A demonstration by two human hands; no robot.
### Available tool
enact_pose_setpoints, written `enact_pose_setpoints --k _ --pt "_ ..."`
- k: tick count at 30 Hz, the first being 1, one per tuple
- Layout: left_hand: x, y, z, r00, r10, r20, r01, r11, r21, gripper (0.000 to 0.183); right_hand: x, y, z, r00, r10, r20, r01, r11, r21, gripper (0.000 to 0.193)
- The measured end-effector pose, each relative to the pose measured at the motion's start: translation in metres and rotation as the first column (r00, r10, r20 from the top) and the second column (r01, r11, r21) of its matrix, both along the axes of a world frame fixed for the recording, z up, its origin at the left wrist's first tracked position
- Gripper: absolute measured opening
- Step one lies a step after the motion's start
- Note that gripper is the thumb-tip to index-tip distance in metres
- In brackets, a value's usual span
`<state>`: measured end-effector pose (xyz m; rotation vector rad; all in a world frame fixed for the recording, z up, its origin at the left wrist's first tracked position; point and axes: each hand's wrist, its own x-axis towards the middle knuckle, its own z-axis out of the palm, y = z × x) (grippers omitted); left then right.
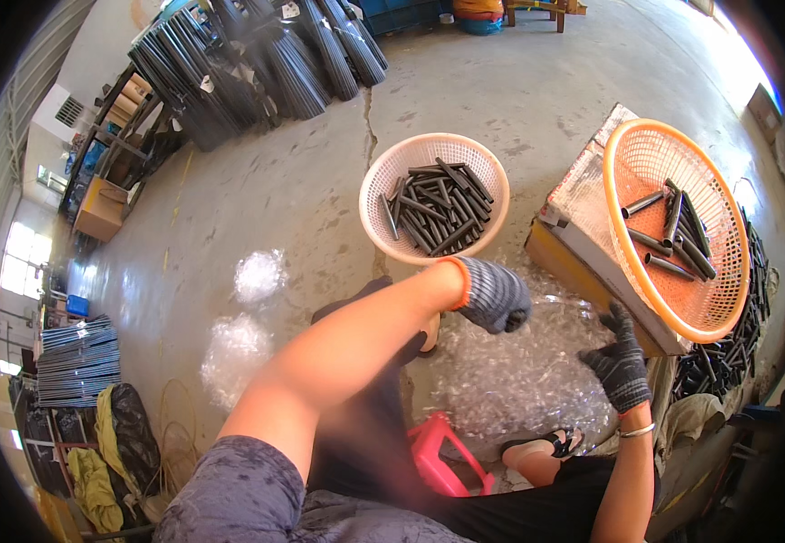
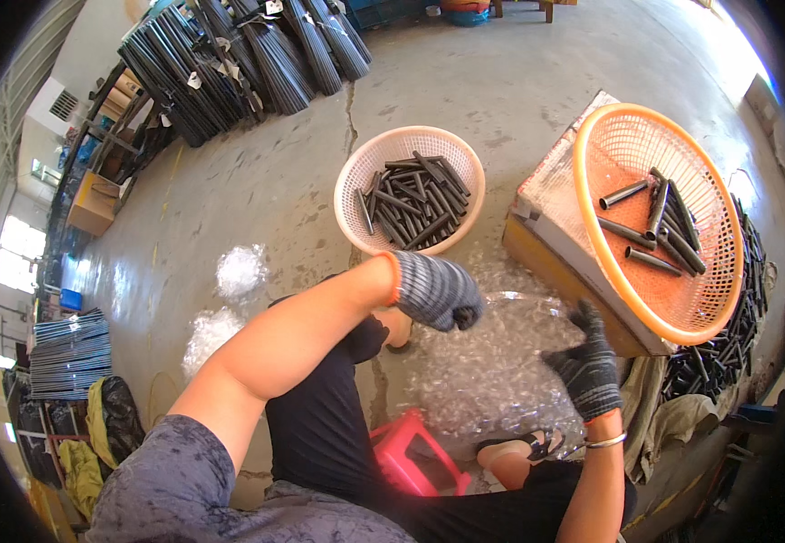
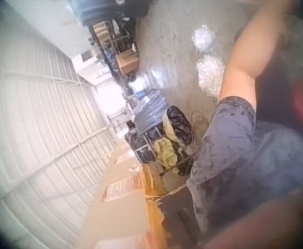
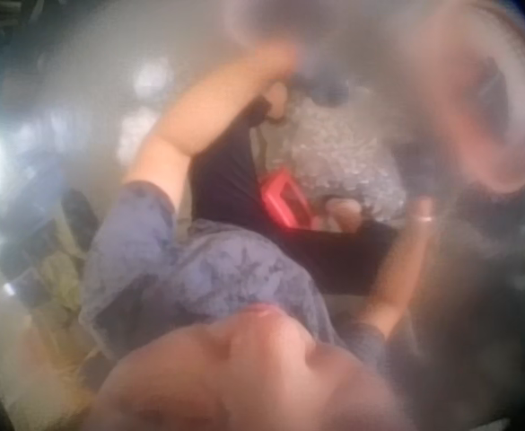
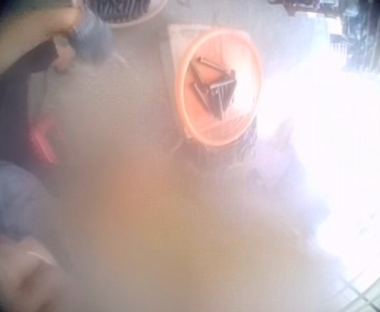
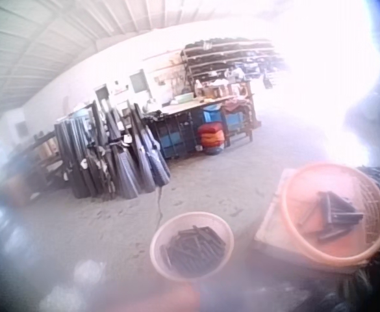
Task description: The person, wearing gloves, picks up metal tubes from a basket, wipes them with bubble wrap, and places them into a larger basket.
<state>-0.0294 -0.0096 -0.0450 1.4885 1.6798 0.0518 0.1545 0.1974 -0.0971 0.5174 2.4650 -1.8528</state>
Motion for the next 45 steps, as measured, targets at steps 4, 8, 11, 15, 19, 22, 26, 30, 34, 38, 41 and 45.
enact_pose_setpoints --k 4,8,11,15,19,22,26,30,34,38,41,45 --pt "0.029 0.023 0.006 0.934 -0.118 0.337 0.029 0.966 0.257 0.023 -0.008 -0.052 0.025 0.959 0.250 -0.132 -0.281 0.882 -0.378 0.094" --pt "0.021 0.022 0.011 0.894 0.022 0.448 -0.044 0.998 0.040 0.026 -0.013 -0.044 0.023 0.853 0.448 0.268 -0.278 0.824 -0.493 0.040" --pt "0.012 0.007 0.026 0.778 0.123 0.616 -0.235 0.966 0.104 0.029 -0.008 -0.010 0.028 0.953 0.302 0.039 -0.293 0.945 -0.148 0.014" --pt "0.004 -0.009 0.033 0.630 0.135 0.765 -0.308 0.948 0.086 0.031 0.009 0.058 0.013 0.889 -0.060 -0.454 0.066 0.998 -0.002 0.013" --pt "-0.012 -0.019 0.042 0.458 0.310 0.833 -0.473 0.878 -0.066 0.026 0.030 0.092 -0.025 0.916 -0.379 -0.130 0.324 0.891 -0.317 0.012" --pt "-0.004 -0.013 0.041 0.429 0.410 0.805 -0.536 0.833 -0.139 0.024 0.024 0.045 0.005 0.988 0.036 -0.151 0.029 0.911 0.411 0.056" --pt "0.024 0.005 0.028 0.412 0.365 0.835 -0.357 0.908 -0.221 0.026 -0.002 -0.029 0.063 0.958 0.222 -0.184 -0.258 0.945 -0.201 0.106" --pt "0.035 0.022 0.028 0.338 0.288 0.896 -0.345 0.924 -0.167 0.024 -0.008 -0.052 0.050 0.933 0.291 -0.211 -0.359 0.725 -0.588 0.071" --pt "0.021 0.012 0.042 0.246 0.399 0.883 -0.416 0.867 -0.275 0.034 -0.001 -0.019 0.036 0.982 0.171 0.078 -0.105 0.844 -0.526 0.024" --pt "0.022 0.010 0.046 0.210 0.402 0.891 -0.422 0.860 -0.288 0.039 0.017 0.024 -0.020 0.987 0.122 0.104 -0.118 0.992 -0.040 0.024" --pt "0.014 0.000 0.050 0.021 0.344 0.939 -0.461 0.836 -0.296 0.042 0.025 0.030 -0.045 0.930 0.136 0.340 -0.293 0.834 0.467 0.026" --pt "0.009 0.004 0.047 -0.119 0.254 0.960 -0.603 0.750 -0.273 0.038 0.029 0.032 -0.038 0.833 0.073 0.548 -0.475 0.602 0.642 0.031"
